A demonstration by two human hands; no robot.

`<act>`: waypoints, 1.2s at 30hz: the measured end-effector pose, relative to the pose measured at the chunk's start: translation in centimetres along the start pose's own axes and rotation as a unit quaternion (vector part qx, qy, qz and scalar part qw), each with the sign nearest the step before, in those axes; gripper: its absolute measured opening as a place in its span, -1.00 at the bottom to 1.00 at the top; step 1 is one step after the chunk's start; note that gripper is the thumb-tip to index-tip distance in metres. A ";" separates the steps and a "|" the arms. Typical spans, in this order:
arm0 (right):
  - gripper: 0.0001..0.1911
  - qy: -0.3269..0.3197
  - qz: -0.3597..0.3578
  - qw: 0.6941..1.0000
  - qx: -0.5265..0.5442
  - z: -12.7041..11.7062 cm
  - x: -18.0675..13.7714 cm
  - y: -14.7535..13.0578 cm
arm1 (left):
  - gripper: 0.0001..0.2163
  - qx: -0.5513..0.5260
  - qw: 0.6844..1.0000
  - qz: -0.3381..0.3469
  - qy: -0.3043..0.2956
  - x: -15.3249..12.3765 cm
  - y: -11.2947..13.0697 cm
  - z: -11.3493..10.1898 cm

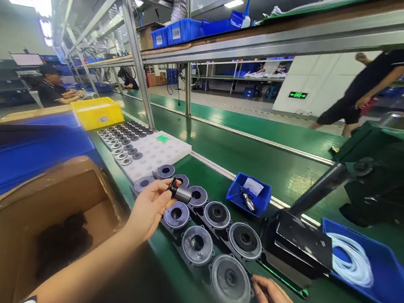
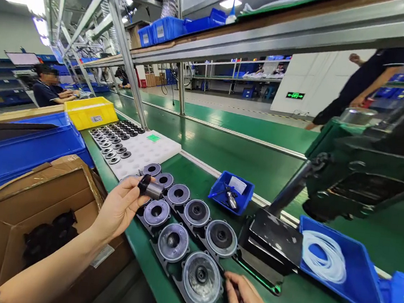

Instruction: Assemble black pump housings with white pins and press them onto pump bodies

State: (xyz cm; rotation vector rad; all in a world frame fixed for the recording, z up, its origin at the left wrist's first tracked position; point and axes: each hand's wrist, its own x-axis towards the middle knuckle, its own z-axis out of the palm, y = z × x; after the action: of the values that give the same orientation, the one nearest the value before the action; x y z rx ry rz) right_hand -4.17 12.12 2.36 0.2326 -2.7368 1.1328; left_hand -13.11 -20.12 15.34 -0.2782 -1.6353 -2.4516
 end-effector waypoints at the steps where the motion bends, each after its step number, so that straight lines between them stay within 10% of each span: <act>1: -0.62 -0.002 0.008 1.000 0.000 0.0 -0.1 -0.3 | -0.82 0.067 0.996 0.053 -0.019 -0.1 -0.3 -0.5; 4: -0.64 -0.011 0.031 0.999 0.005 0.1 -0.2 -1.1 | -0.69 0.272 0.936 0.172 -0.146 -0.7 -1.3 -1.7; 9: -0.67 -0.020 0.052 0.998 0.014 -0.2 -0.3 -1.8 | -0.60 0.423 0.828 0.156 -0.333 -2.5 -3.1 -1.9; 23: -0.69 -0.027 0.055 0.998 0.012 -0.5 -0.2 -2.4 | -0.65 0.417 0.824 0.042 -0.381 -2.0 -3.0 0.1; 36: -0.62 0.003 0.020 1.000 -0.023 0.0 -0.4 0.3 | -0.71 0.511 0.716 0.216 -0.424 -1.3 -1.8 0.1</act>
State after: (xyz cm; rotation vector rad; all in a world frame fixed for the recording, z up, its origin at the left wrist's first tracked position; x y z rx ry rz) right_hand -3.81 12.34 2.06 0.1691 -2.7701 1.0775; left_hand -12.32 -19.29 13.51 -1.4839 -2.5272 -0.7589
